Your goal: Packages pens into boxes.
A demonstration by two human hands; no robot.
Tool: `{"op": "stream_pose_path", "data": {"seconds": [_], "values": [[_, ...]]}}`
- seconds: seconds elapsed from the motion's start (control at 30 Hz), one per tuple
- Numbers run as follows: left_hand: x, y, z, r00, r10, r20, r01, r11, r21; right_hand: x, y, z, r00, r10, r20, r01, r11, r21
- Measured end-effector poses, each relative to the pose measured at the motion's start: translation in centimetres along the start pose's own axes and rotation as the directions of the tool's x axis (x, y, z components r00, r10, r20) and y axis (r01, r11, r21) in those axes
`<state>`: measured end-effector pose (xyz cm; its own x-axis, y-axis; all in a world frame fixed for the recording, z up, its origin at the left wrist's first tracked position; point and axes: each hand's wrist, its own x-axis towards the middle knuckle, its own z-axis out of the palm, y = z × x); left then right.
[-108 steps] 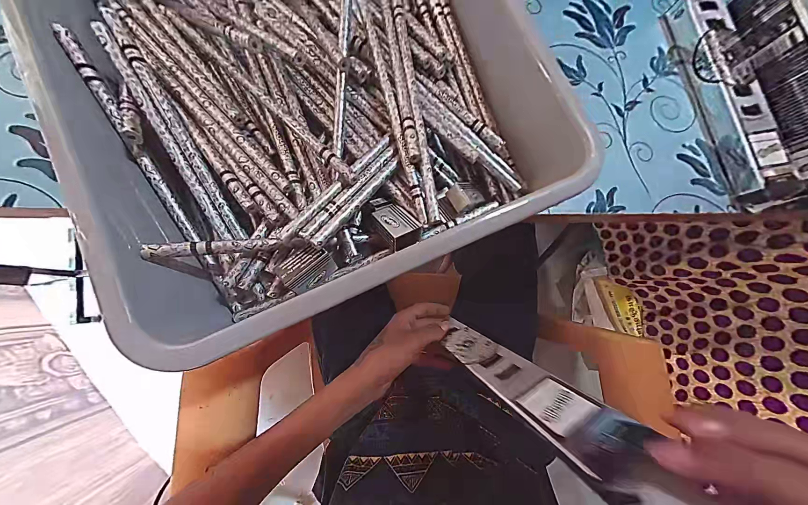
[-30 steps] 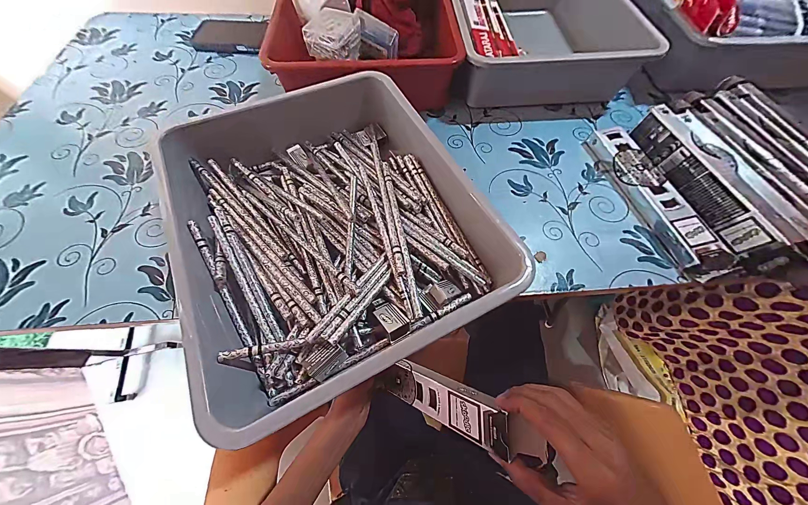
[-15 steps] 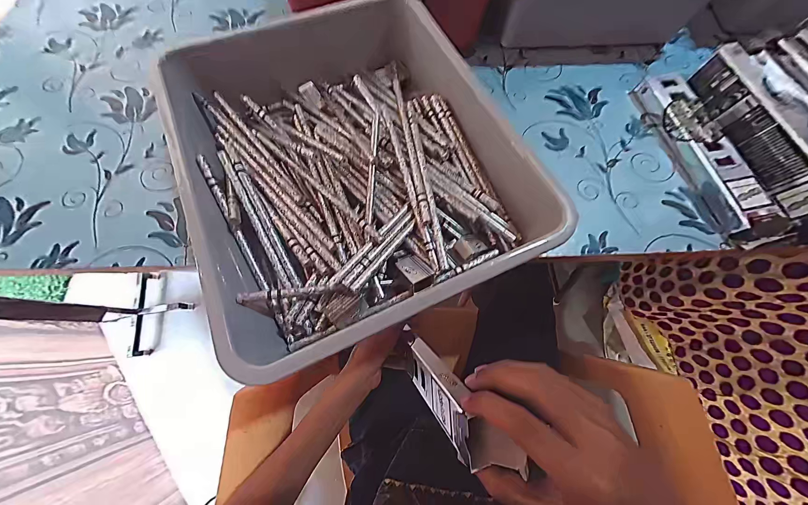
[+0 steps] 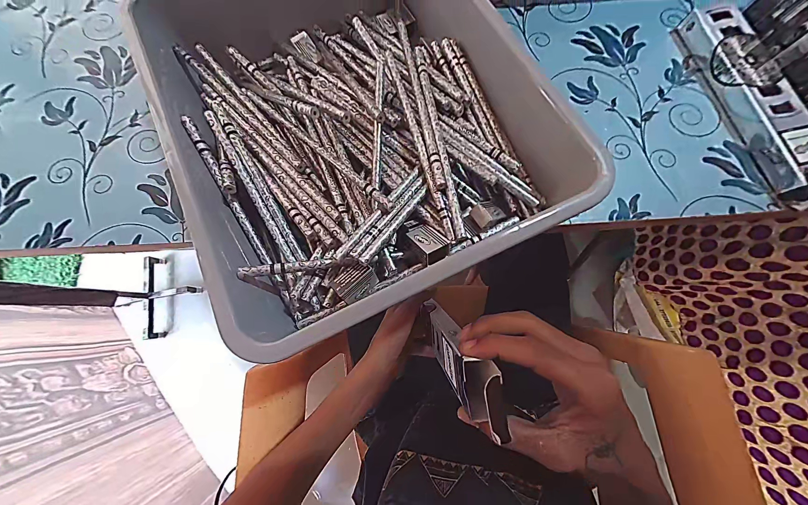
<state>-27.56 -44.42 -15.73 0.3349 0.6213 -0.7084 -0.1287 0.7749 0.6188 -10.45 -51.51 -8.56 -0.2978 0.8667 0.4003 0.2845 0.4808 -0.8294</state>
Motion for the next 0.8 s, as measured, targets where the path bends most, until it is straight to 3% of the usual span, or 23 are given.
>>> {"op": "stream_pose_path", "data": {"seconds": [0.27,0.57,0.8], "values": [[-0.1,-0.5,-0.3,0.983,0.104,0.151,-0.073,0.977,-0.199,-0.2,0.7,0.9,0.999,-0.015,-0.029,0.014,0.999,-0.049],[0.8,-1.3,-0.3,0.988,0.13,0.082,-0.104,0.958,-0.266,-0.7,-0.8,2.7,0.963,0.055,-0.262,-0.051,0.998,0.022],[0.1,-0.4,0.1,0.996,0.073,0.051,-0.06,0.971,-0.23,-0.8,-0.7,2.8,0.941,0.127,-0.314,-0.064,0.977,0.201]]}}
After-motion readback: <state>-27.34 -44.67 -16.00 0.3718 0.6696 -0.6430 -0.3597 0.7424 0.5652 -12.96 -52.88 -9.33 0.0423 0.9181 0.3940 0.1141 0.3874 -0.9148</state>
